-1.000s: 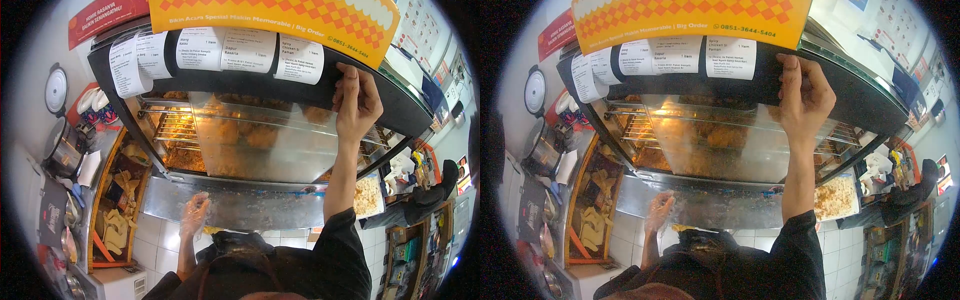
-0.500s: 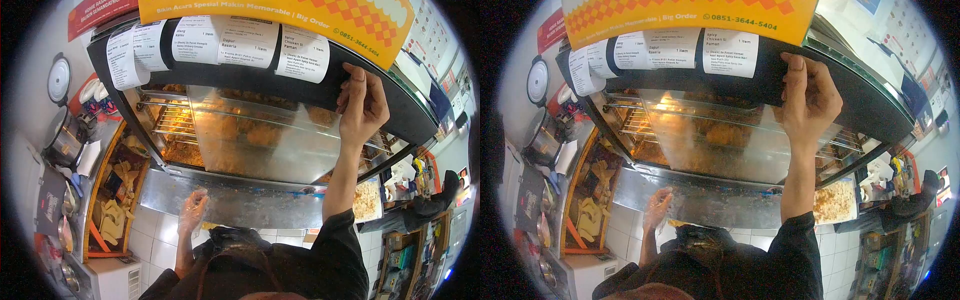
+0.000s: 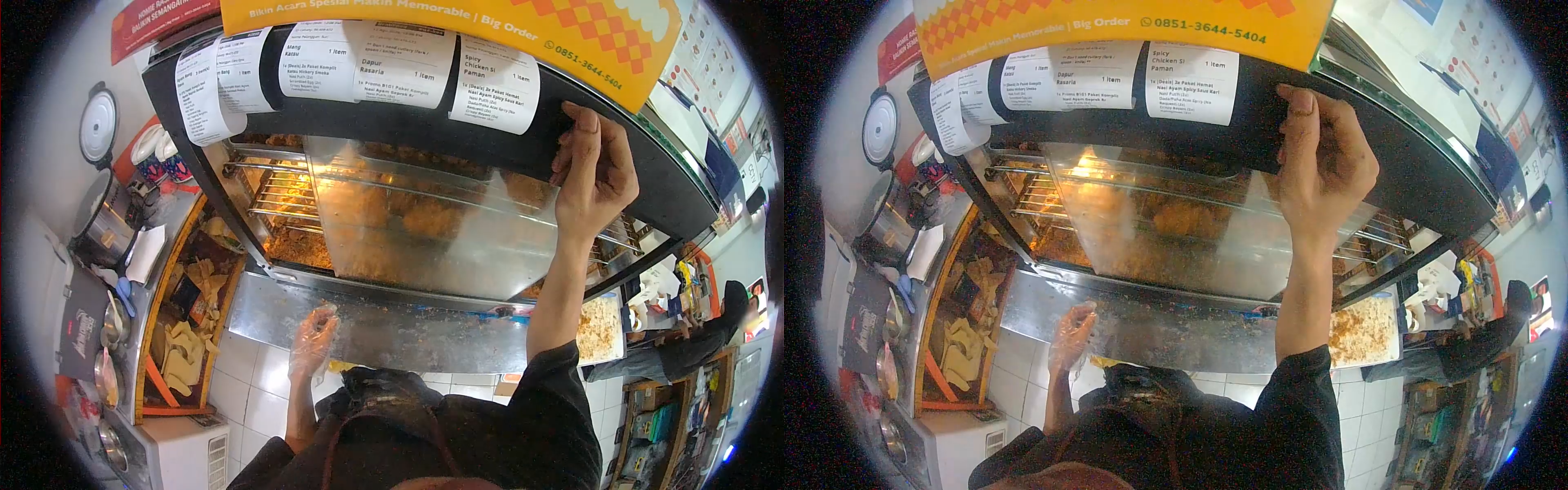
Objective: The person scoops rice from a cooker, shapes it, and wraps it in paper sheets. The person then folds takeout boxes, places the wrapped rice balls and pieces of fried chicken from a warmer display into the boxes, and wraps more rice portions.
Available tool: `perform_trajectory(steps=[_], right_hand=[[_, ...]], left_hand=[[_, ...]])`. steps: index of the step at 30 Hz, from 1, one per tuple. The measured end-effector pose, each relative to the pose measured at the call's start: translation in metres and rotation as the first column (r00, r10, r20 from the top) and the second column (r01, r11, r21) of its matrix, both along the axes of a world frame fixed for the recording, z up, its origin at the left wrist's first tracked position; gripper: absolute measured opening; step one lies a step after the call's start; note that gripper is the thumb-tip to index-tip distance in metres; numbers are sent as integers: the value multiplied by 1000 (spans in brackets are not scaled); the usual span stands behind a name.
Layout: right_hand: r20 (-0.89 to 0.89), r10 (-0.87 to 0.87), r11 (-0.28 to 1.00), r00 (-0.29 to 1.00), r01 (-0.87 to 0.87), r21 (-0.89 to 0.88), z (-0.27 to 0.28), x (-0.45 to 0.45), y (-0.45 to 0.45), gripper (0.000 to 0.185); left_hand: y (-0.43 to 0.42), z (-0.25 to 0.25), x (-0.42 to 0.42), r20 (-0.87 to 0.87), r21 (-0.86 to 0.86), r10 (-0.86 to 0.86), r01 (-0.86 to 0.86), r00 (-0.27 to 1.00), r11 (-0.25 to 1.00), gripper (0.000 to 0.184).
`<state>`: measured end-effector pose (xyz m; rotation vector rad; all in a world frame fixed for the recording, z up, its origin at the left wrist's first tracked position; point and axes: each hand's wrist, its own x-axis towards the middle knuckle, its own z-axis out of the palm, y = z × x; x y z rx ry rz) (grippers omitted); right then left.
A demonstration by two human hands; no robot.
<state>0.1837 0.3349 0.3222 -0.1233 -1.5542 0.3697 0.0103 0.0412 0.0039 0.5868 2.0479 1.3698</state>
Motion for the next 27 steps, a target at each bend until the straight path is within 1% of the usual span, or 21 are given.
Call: perform_trajectory(steps=[2, 3, 5, 9, 11, 12, 14, 15, 16, 17, 18, 19, 20, 21, 23, 24, 25, 26, 27], right_hand=[[12, -28, 1000, 1000, 28, -4, 0, 0, -1, 26], [14, -27, 1000, 1000, 27, -5, 1, 0, -2, 26], [18, -30, 999, 999, 30, -26, 1, 1, -3, 27], [42, -17, 1000, 999, 18, -8, 1, 3, -1, 27], [36, -34, 999, 999, 34, -10, 0, 4, -2, 28], [36, -30, 999, 999, 31, -9, -2, 5, -6, 28], [10, -88, 996, 996, 88, 12, -13, 7, -17, 28], [2, -138, 977, 990, 135, 166, -24, 4, -19, 27], [28, -22, 959, 999, 13, 281, -39, -5, -28, 24], [81, 97, 916, 992, -121, 383, -54, -15, -38, 24], [170, 362, 888, 917, -395, 238, -88, -28, -53, 17], [373, 542, 792, 753, -606, 75, -106, -36, -75, 7], [578, 449, 818, 682, -574, 42, -123, -44, -102, 11], [653, 514, 765, 556, -642, -56, -148, -57, -127, 27], [692, 594, 683, 410, -711, -165, -202, -71, -183, 44], [728, 606, 657, 320, -718, -232, -224, -74, -207, 49], [755, 614, 634, 228, -713, -300, -240, -77, -228, 53], [751, 613, 650, 245, -696, -304, -252, -82, -249, 53], [710, 681, 593, 179, -704, -391, -260, -88, -267, 53]], left_hand=[[-1, -6, -1, 13, 49, 6, -7, 1000, 999, 36], [-2, -5, -2, 15, 49, 7, -8, 1000, 999, 36], [-1, 1, -3, -46, 54, 4, -1, 999, 999, 35], [-3, 2, -9, -47, 82, 16, -12, 999, 997, 33], [-5, 15, -8, 49, 102, 52, -57, 997, 993, 31], [-6, 15, -7, 49, 103, 56, -61, 997, 993, 31], [-10, 15, -9, -26, 186, 77, -71, 997, 980, 32], [-10, 18, -7, -22, 194, 85, -79, 996, 978, 32], [-12, 24, -4, 45, 291, 153, -160, 987, 943, 33], [-14, 28, 0, 120, 376, 214, -244, 969, 894, 34], [-15, 28, 1, 129, 384, 222, -255, 967, 888, 34], [-16, 28, 1, 267, 510, 327, -421, 906, 750, 38], [-19, 29, 1, 410, 591, 394, -569, 823, 572, 42], [-23, 34, 2, 408, 594, 396, -569, 823, 569, 42], [-37, 42, 1, 510, 642, 551, -719, 660, 267, 55], [-51, 36, -4, 501, 646, 544, -709, 673, 283, 55], [-69, 28, -10, 512, 680, 534, -697, 673, 227, 58], [-83, 23, -17, 527, 705, 521, -688, 671, 173, 61], [-92, 40, -17, 547, 698, 525, -702, 652, 145, 60]])
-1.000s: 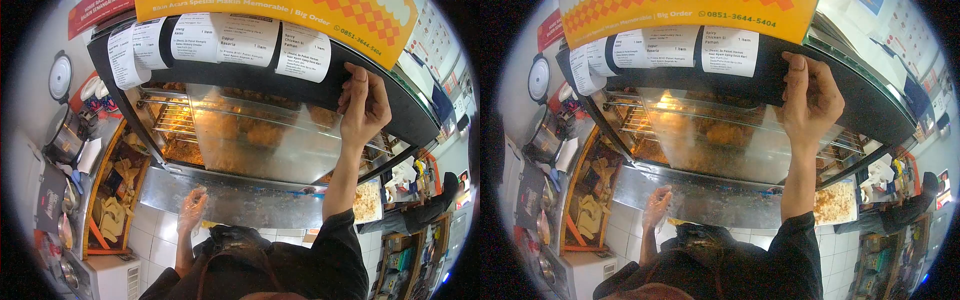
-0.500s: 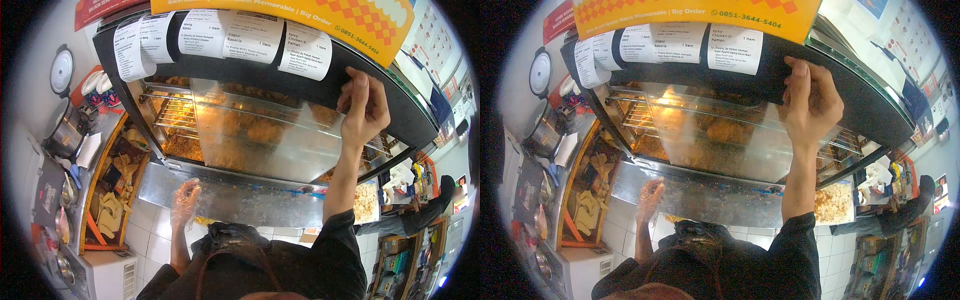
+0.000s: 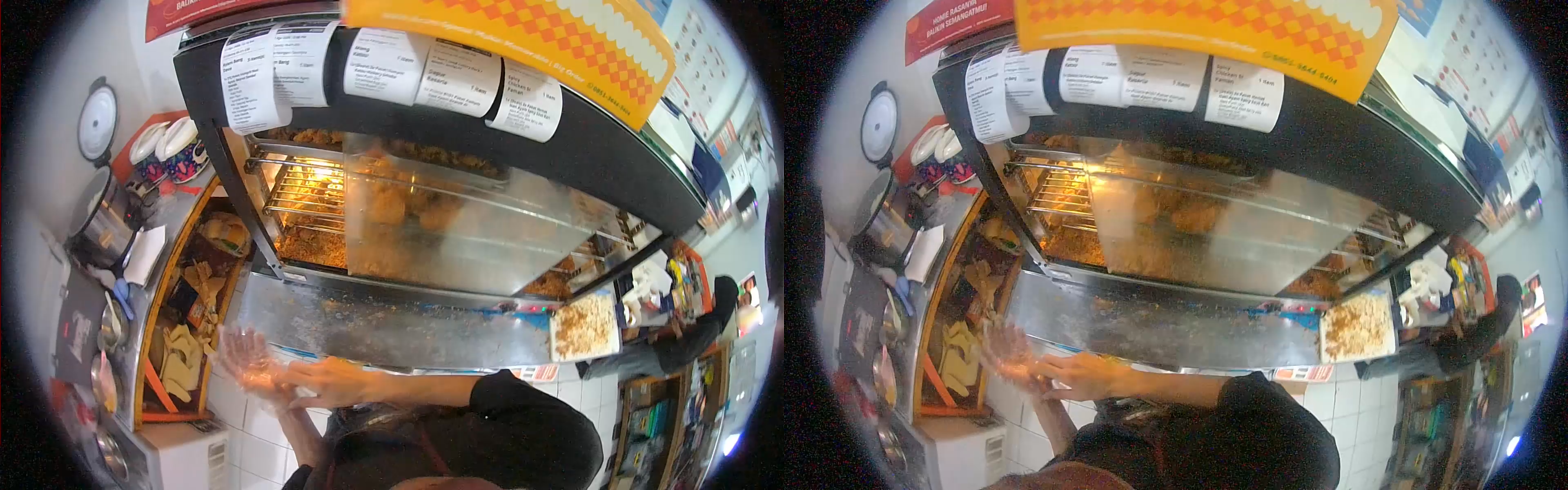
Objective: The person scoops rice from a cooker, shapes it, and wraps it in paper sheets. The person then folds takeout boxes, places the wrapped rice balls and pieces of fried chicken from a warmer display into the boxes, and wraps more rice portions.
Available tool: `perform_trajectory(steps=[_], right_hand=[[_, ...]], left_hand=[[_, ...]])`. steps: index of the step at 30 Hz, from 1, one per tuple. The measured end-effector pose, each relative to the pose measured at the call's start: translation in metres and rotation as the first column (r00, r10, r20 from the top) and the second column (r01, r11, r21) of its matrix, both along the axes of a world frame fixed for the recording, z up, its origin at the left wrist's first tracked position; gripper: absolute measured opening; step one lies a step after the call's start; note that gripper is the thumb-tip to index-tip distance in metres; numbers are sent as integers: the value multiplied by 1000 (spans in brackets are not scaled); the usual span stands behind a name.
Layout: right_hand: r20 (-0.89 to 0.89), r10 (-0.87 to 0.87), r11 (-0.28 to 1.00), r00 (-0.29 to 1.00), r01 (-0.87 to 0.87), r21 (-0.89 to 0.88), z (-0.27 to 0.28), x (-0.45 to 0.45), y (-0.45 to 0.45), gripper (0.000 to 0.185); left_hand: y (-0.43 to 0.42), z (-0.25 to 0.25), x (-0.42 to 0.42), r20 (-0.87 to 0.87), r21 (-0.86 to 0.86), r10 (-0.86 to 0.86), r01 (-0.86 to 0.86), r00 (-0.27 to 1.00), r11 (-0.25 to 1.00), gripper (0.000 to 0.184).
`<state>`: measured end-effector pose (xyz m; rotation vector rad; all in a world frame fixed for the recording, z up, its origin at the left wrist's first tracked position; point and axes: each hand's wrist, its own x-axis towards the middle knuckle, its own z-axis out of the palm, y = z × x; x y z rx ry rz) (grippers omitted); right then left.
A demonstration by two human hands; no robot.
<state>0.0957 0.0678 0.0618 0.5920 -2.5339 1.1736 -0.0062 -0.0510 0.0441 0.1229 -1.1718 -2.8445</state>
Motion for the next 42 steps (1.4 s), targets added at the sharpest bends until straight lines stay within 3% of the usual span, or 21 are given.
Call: perform_trajectory(steps=[1, 4, 5, 8, 10, 14, 16, 18, 20, 22, 23, 24, 25, 27, 29, 33, 35, 36, 38, 40, 42], right_hand=[[46, 45, 996, 998, -41, -81, 1, -8, -14, 54], [5, 21, 998, 1000, -21, -52, -6, -39, -57, 33], [-33, 55, 997, 998, -56, -56, -11, -53, -75, 26], [-106, 93, 991, 990, -102, -85, -13, -90, -127, 16], [-81, 161, 979, 984, -170, -113, -9, -107, -158, 16], [-106, 269, 948, 957, -282, -144, -6, -146, -204, 12], [-55, 328, 940, 943, -332, -80, -1, -170, -218, 10], [-19, 435, 898, 900, -436, -67, 6, -193, -231, 10], [20, 407, 901, 913, -398, -174, 12, -217, -238, 13], [4, 348, 919, 938, -340, -201, 7, -264, -234, 16], [193, 255, 961, 948, -225, -163, 13, -290, -230, 16], [239, 208, 966, 948, -160, -203, 8, -325, -227, 13], [118, 172, 969, 978, -146, -201, 14, -368, -225, 13], [105, 41, 978, 994, -19, -208, 19, -450, -222, 16], [171, 21, 975, 985, 17, -220, 22, -535, -222, 18], [58, 78, 980, 995, -66, -189, 39, -701, -238, 23], [-54, 71, 969, 996, -82, -235, 49, -773, -258, 28], [-33, 90, 969, 995, -95, -226, 45, -798, -269, 28], [222, 234, 954, 946, -268, 137, 39, -849, -298, 36], [492, 305, 828, 815, -483, 286, -24, -877, -342, 44], [724, 184, 711, 665, -599, 370, -98, -879, -380, 49]], left_hand=[[-14, -7, -7, -2, -2, -27, 27, 1000, 1000, 60], [-58, -2, -26, -166, -138, 258, -281, 952, 950, 69], [-83, -10, -46, -173, -148, 233, -259, 957, 954, 69], [-157, -25, -88, -44, 180, 81, -72, 996, 981, 72], [-177, 14, -102, 71, 187, 169, -180, 983, 966, 72], [-239, -3, -147, -159, 231, 112, -73, 981, 970, 70], [-252, 4, -162, 77, 165, 357, -365, 931, 916, 83], [-268, 8, -181, 40, 95, 477, -479, 878, 873, 84], [-291, 14, -189, -18, 58, 520, -518, 854, 853, 79], [-299, 12, -220, -49, 41, 533, -531, 845, 846, 79], [-310, 8, -237, -45, 34, 558, -557, 829, 830, 79], [-318, 2, -256, -104, -10, 586, -590, 804, 808, 79], [-331, 10, -279, -182, -42, 605, -621, 775, 782, 80], [-350, 6, -315, -210, -56, 640, -663, 739, 747, 73], [-368, 10, -352, -433, -265, 603, -734, 670, 625, 72], [-403, 34, -411, -570, -402, 574, -809, 588, 429, 75], [-419, 35, -432, -524, -422, 659, -837, 539, 349, 76], [-422, 40, -437, -494, -477, 698, -832, 519, 282, 75], [-429, 36, -448, -461, -523, 756, -831, 464, 191, 70], [-430, 34, -461, -437, -529, 784, -831, 441, 172, 63], [-429, 30, -477, -407, -543, 803, -822, 435, 170, 57]])
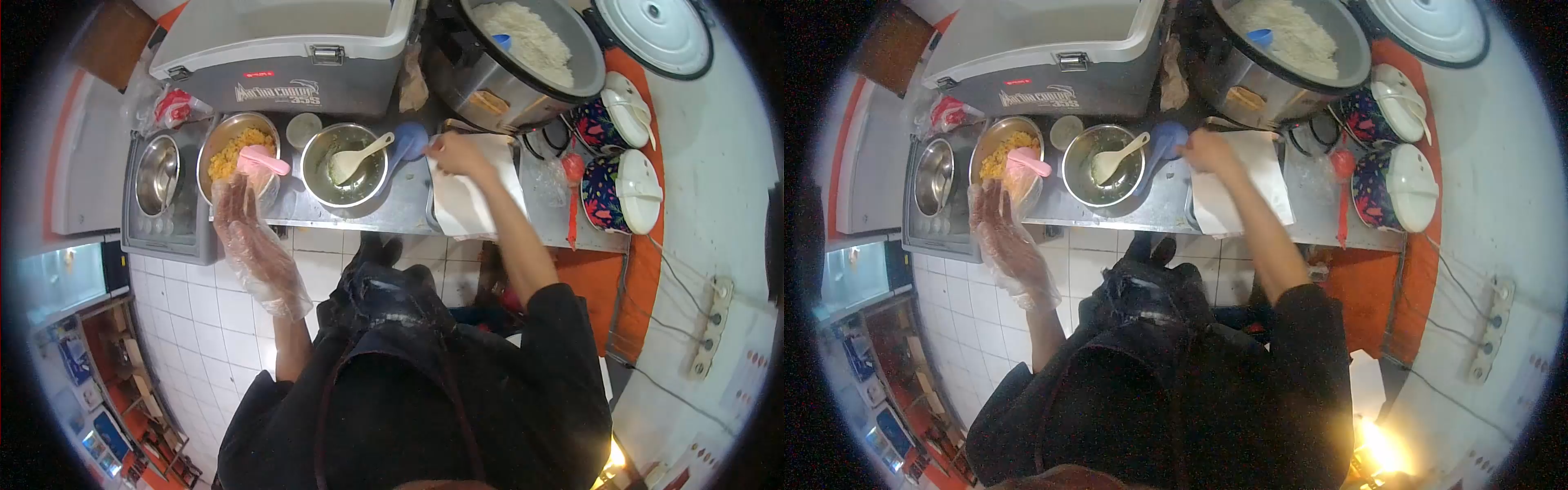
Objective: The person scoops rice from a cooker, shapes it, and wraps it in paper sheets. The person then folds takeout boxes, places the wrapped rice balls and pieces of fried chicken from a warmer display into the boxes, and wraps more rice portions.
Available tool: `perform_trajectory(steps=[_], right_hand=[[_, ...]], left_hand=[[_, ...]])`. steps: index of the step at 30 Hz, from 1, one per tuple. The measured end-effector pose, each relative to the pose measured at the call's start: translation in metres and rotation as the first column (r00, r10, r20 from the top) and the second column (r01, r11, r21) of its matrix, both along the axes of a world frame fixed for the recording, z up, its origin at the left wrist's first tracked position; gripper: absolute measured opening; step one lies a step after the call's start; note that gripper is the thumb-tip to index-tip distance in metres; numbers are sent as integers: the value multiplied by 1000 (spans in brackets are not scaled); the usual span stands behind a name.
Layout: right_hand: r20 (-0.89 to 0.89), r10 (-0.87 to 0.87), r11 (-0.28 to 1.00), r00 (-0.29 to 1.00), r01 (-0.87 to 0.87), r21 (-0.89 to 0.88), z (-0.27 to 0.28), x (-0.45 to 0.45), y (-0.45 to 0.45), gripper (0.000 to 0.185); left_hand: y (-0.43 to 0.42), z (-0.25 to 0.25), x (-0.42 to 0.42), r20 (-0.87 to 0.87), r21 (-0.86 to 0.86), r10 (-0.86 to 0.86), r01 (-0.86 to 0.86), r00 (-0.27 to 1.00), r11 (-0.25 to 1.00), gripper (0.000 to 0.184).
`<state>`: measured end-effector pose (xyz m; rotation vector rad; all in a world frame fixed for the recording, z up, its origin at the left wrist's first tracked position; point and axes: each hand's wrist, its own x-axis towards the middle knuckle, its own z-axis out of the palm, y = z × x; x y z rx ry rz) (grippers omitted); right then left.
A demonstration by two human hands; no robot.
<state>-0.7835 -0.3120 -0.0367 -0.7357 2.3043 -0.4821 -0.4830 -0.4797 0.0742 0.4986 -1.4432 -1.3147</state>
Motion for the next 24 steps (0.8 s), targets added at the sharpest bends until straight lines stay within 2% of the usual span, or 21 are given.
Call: perform_trajectory(steps=[2, 3, 4, 5, 6, 8, 9, 11, 12, 14, 18, 19, 20, 21, 22, 23, 24], right_hand=[[288, -230, 973, 930, 221, 63, -35, 16, -33, 57], [298, -230, 973, 927, 219, 70, -67, 28, -45, 57], [35, -326, 941, 945, 328, -88, -104, 40, -54, 58], [-223, -436, 889, 872, 379, -258, -122, 44, -58, 61], [-237, -443, 888, 865, 387, -249, -118, 43, -59, 61], [-9, -510, 832, 860, 491, -259, -96, 37, -59, 71], [-13, -515, 832, 857, 497, -247, -85, 36, -53, 71], [174, -521, 755, 836, 546, -363, -70, 26, -42, 66], [170, -526, 755, 833, 550, -357, -78, 20, -38, 66], [156, -409, 779, 899, 433, -454, -109, 5, -34, 63], [110, -301, 830, 947, 317, -458, -122, -6, -24, 62], [-74, -155, 842, 985, 93, -531, -104, -8, -17, 58], [-265, -19, 814, 964, -138, -564, -77, -12, -8, 54], [31, 113, 851, 993, -80, -520, -28, -21, 4, 51], [323, 219, 886, 921, -48, -462, 35, -34, 21, 50], [527, 263, 840, 808, 78, -537, 91, -50, 40, 39], [575, 271, 877, 772, 48, -477, 153, -79, 58, 28]], left_hand=[[2, -3, -22, 80, 59, 31, -36, 996, 998, 63], [1, -6, -31, 92, 63, 32, -38, 995, 997, 63], [-3, -11, -40, 77, 53, -4, 0, 997, 999, 62], [-4, -14, -53, 56, 49, -41, 39, 998, 998, 60], [-3, -9, -68, 28, 89, -62, 59, 998, 994, 58], [-9, -7, -94, 19, 74, -101, 99, 995, 992, 58], [-8, -7, -103, 34, 56, -128, 126, 991, 990, 57], [-7, -13, -123, -9, 67, -145, 146, 989, 987, 57], [-8, -22, -129, -2, 73, -166, 166, 986, 983, 56], [-3, -27, -152, -2, 80, -192, 192, 981, 978, 56], [17, -29, -176, 95, 31, -177, 175, 980, 984, 54], [23, -31, -181, 105, -14, -148, 151, 983, 988, 55], [33, -25, -188, 160, -52, -95, 104, 983, 993, 56], [43, -24, -192, 170, -56, -84, 94, 982, 994, 56], [53, -23, -193, 153, 4, -50, 50, 987, 999, 58], [62, -23, -194, 144, 67, -20, 10, 989, 998, 60], [70, -24, -195, 159, 40, 36, -43, 987, 998, 60]])
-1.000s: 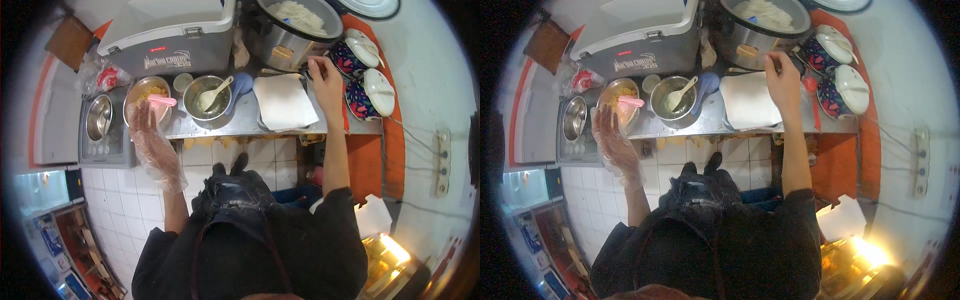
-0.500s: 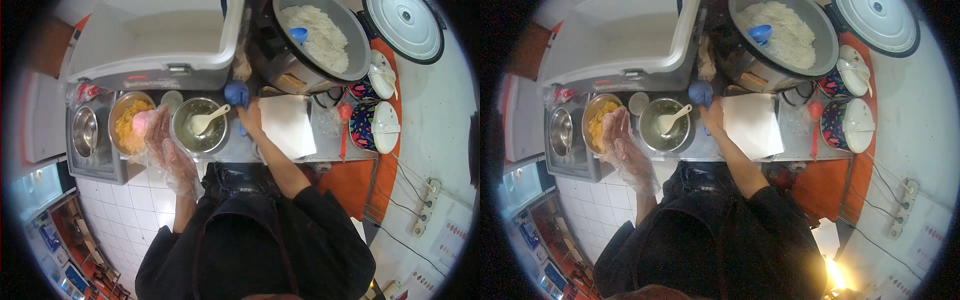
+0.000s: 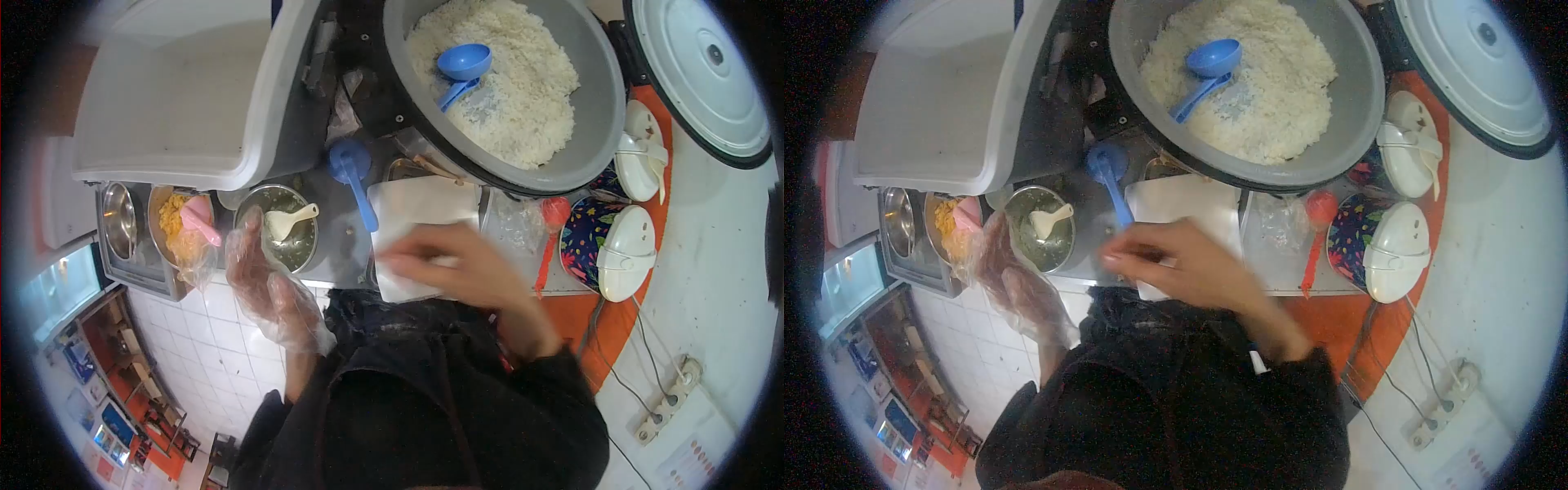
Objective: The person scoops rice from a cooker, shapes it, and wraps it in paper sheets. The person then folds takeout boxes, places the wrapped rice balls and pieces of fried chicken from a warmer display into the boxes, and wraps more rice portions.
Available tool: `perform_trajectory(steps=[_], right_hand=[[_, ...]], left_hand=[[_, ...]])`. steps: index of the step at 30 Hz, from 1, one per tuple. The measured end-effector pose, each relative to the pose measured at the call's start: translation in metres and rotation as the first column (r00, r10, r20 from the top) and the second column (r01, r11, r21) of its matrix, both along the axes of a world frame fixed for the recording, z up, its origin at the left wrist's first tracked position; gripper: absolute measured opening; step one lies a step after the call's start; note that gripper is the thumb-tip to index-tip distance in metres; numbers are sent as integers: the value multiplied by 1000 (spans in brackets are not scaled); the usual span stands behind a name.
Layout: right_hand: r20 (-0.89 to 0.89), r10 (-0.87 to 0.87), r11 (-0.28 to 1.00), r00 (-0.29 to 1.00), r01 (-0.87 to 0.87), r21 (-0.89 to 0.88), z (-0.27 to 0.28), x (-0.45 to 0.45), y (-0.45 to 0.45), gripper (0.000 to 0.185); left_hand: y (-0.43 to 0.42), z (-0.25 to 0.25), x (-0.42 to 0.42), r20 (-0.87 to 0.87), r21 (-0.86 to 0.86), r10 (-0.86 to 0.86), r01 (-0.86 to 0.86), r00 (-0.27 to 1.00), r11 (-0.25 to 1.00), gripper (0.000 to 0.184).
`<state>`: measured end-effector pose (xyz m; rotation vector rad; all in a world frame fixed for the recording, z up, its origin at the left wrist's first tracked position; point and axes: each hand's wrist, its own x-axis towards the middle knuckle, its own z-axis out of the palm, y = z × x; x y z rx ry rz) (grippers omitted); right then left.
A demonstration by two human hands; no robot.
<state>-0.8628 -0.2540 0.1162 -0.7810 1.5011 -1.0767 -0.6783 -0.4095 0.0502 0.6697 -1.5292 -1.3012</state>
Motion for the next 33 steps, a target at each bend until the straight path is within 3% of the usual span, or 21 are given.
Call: perform_trajectory(steps=[1, 3, 4, 5, 7, 9, 10, 12, 15, 17, 18, 20, 22, 24, 28, 30, 31, 33], right_hand=[[-22, -128, 992, 992, 127, -27, 37, -23, 16, 19], [-211, -367, 924, 906, 381, 33, 67, -87, 23, 38], [-443, -229, 954, 866, 290, 73, 50, -122, 8, 52], [-646, -81, 969, 759, 210, 126, 33, -153, -8, 67], [-531, 111, 908, 840, 131, 397, -17, -180, -36, 74], [-443, 125, 783, 888, 186, 594, -82, -200, -55, 67], [-469, 76, 816, 880, 215, 536, -105, -203, -59, 63], [-501, 15, 840, 865, 261, 476, -127, -205, -59, 58], [-454, -83, 875, 887, 283, 392, -129, -208, -62, 48], [-389, -263, 833, 883, 411, 370, -114, -215, -50, 41], [-437, -264, 797, 860, 450, 403, -123, -233, -41, 38], [-131, -523, 785, 842, 536, 312, -79, -225, -24, 30], [-212, -494, 748, 843, 536, 392, -47, -229, -2, 20], [-268, -658, 625, 703, 709, 326, -15, -201, 1, 17], [-268, -717, 468, 644, 729, 499, -6, -218, 20, 14], [-294, -578, 547, 761, 629, 552, -25, -239, 20, 13], [-301, -580, 541, 757, 634, 553, -32, -245, 6, 13], [-409, -560, 627, 720, 691, 359, -54, -251, -37, 11]], left_hand=[[5, -1, -2, 23, 1, -1, 1, 1000, 1000, 60], [11, -4, -13, 17, -70, 34, -32, 999, 997, 59], [9, 5, -28, 144, -274, 57, -16, 988, 962, 54], [7, 12, -44, 147, -281, 57, -13, 987, 959, 54], [1, 23, -79, 30, -358, 25, -13, 999, 934, 49], [-10, 23, -121, -78, -333, -61, 31, 995, 943, 54], [-15, 31, -140, -88, -338, -81, 47, 993, 940, 54], [-25, 46, -173, 233, -613, -27, 168, 972, 772, 52], [-29, 29, -196, 291, -614, -26, 207, 957, 762, 54], [-34, 17, -201, 278, -685, 50, 161, 959, 711, 55], [-36, 14, -200, 295, -676, 51, 170, 954, 717, 57], [-39, 13, -197, 308, -659, 41, 182, 951, 730, 58], [-42, 13, -196, 379, -676, 98, 203, 920, 708, 60], [-41, 11, -193, 378, -643, 64, 212, 924, 736, 63], [-45, 2, -194, 329, -592, -18, 221, 944, 775, 70], [-46, 2, -194, 346, -579, -35, 243, 938, 778, 71], [-47, 2, -194, 368, -569, -43, 262, 929, 780, 73], [-48, 4, -195, 398, -535, -69, 293, 915, 793, 74]])
